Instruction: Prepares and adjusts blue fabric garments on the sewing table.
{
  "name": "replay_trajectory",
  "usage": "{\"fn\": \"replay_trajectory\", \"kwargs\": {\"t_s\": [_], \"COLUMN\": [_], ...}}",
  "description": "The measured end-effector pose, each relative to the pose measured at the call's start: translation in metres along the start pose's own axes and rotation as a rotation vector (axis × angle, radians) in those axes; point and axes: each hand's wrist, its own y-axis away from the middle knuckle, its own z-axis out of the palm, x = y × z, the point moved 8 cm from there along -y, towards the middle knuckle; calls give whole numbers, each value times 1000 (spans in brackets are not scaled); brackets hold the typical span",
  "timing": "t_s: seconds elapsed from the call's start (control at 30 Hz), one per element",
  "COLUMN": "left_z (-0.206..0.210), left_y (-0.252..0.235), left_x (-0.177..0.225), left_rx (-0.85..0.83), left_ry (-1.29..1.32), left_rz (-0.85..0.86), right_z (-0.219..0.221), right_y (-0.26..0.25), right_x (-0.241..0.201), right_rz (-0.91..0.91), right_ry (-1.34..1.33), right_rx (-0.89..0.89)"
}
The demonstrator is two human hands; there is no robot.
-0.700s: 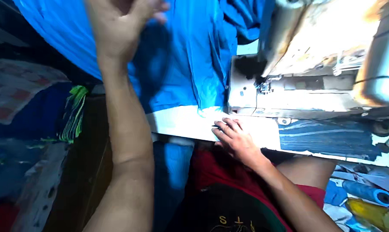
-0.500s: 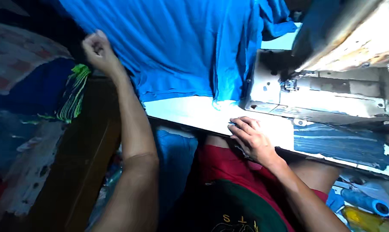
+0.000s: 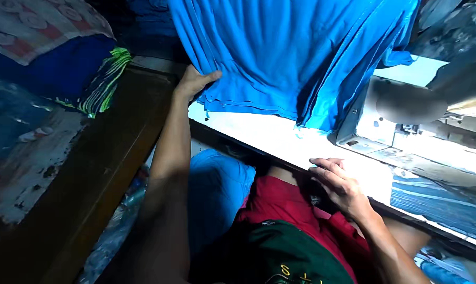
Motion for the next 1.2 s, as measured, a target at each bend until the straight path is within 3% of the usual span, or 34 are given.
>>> {"fn": "replay_trajectory", "kwargs": {"t_s": [0.1, 0.23, 0.33, 0.47, 0.6, 0.73, 0.83, 0.93, 1.03, 1.1, 1.2], "left_z": [1, 22, 14, -30, -26, -15, 23, 102, 188, 234, 266], "left_y": [23, 72, 113, 130, 113, 107, 110, 111, 104, 108, 132], "left_x": [12, 37, 45, 15, -9, 23, 88, 133, 132, 124, 123], "left_rx": [49, 16, -3, 14, -1, 163, 367, 306, 33, -111, -144], "left_ry": [-67, 112, 91, -168, -358, -710, -749, -595, -313, -290, -383], "left_rz": [6, -73, -143, -224, -289, -319, -1, 259, 179, 113, 85], "right_z": [-2, -6, -8, -8, -8, -10, -12, -15, -26, -33, -42], "right_y": [1, 2, 5, 7, 10, 14, 15, 17, 19, 22, 26], "right_x": [1, 0, 0, 0, 3, 9, 10, 11, 16, 22, 30], "right_rz": [6, -9, -24, -14, 9, 58, 67, 51, 112, 191, 285], "right_ry": [-13, -75, -108, -53, 20, 71, 104, 101, -13, -143, -294], "right_rx": [6, 25, 33, 53, 118, 178, 214, 265, 346, 408, 486]}}
